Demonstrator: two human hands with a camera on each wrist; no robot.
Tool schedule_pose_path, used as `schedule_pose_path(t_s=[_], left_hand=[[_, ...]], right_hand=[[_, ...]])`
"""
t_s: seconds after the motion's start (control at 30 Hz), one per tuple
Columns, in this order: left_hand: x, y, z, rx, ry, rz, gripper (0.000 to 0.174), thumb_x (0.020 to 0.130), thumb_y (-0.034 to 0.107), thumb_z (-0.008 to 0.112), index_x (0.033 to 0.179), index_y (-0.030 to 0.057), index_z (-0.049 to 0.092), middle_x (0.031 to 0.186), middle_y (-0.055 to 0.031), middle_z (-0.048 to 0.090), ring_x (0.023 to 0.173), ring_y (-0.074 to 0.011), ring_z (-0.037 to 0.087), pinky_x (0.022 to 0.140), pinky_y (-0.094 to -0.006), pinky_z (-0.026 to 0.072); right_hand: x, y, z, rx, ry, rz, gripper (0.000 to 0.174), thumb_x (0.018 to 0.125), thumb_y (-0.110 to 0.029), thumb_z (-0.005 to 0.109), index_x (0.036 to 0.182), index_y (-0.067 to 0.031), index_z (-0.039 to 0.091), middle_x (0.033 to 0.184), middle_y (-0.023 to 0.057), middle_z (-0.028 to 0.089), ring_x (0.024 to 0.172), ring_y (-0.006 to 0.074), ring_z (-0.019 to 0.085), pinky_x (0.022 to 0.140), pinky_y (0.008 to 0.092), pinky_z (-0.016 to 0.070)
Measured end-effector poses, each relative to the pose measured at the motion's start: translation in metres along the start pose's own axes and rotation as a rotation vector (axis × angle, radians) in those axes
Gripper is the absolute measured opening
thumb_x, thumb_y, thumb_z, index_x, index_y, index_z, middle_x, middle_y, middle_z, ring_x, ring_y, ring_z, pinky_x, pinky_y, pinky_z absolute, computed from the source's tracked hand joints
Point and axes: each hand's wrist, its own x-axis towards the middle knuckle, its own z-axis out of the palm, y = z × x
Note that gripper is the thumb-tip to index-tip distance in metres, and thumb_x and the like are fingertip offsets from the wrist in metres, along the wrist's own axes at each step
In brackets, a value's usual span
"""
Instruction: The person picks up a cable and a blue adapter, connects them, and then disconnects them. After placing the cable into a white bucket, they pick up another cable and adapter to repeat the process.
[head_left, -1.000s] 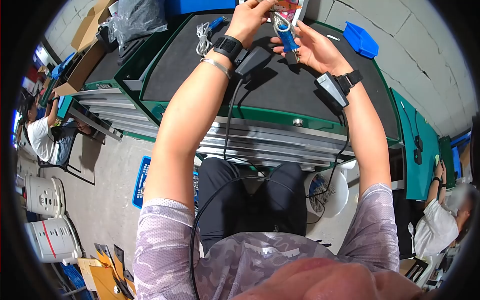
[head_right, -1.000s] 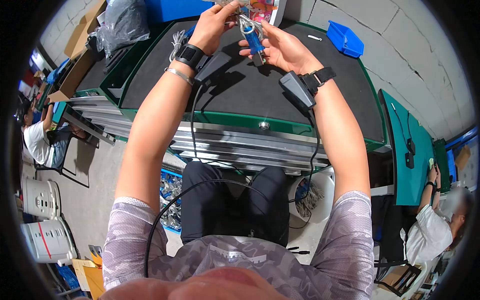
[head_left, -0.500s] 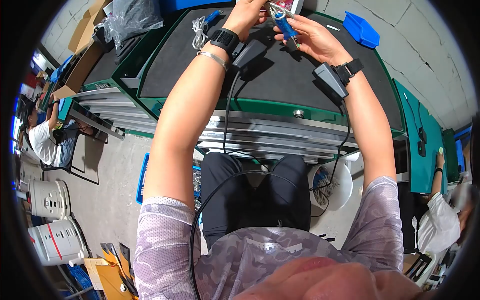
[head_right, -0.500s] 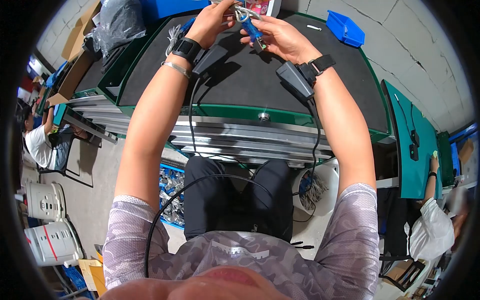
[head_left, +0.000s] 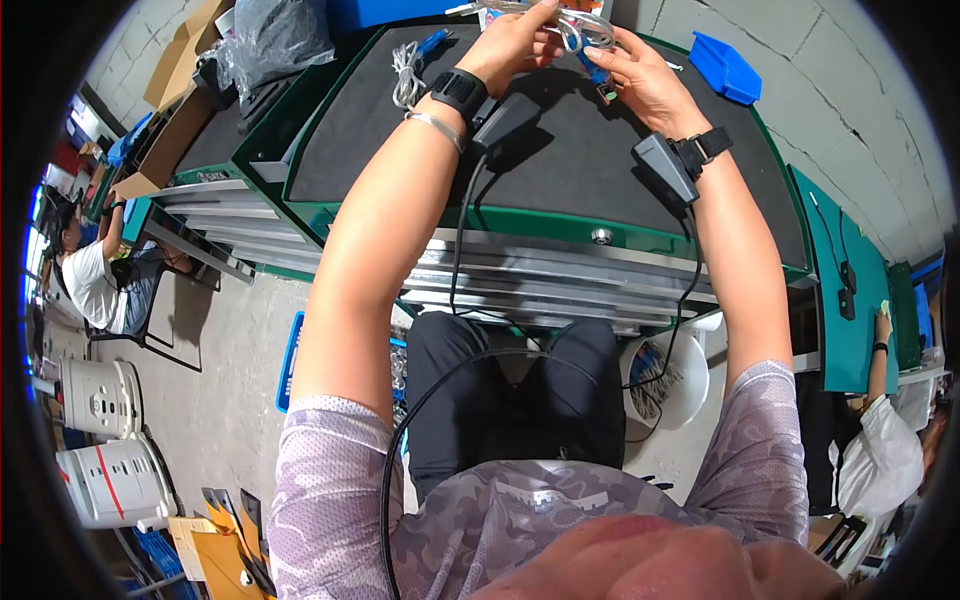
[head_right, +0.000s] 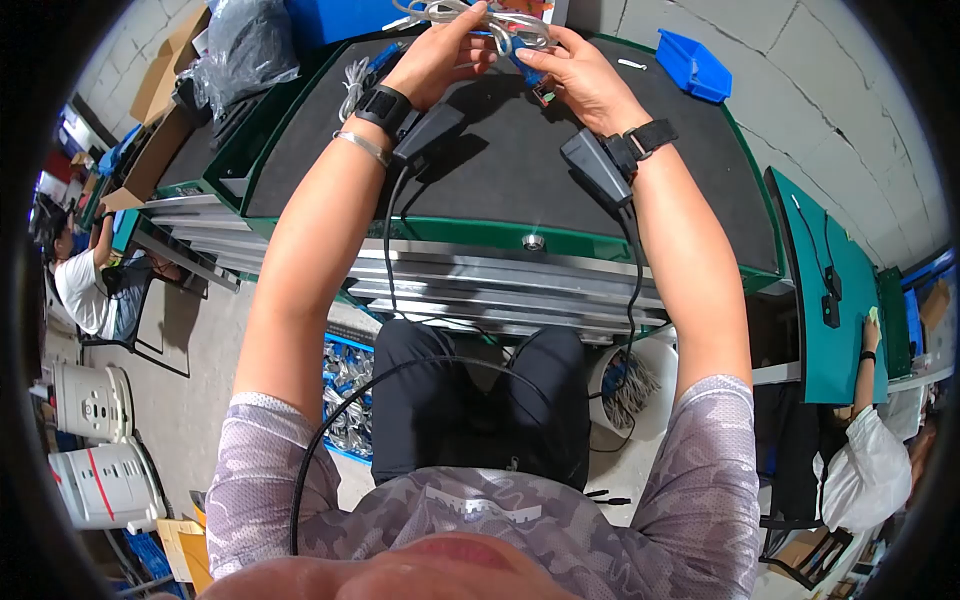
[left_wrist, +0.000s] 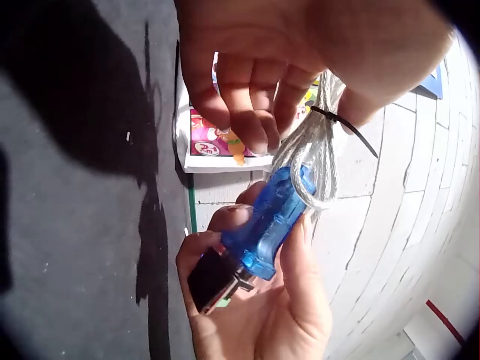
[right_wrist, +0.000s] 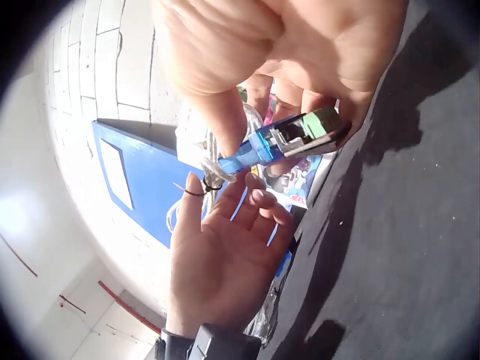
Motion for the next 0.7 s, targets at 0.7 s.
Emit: schedule_pose_path(t_s=[0.7], left_hand=[[0.016, -0.003, -0.019, -0.136, 0.210, 0.133, 0.036, 0.095, 0.041, 0.053, 0.071, 0.0143, 0.053, 0.054, 0.0030, 0.047, 0.048, -0.0097, 0.044, 0.047, -0.0242, 0.0328]], right_hand=[[-0.008, -0.013, 0.012, 0.065, -0.233, 0.177, 0.043, 0.099, -0.036, 0.049, 0.130, -0.0055, 0.052, 0.113, 0.0076, 0.063, 0.109, 0.0188, 0.061, 0.090, 0.0257, 0.0479]])
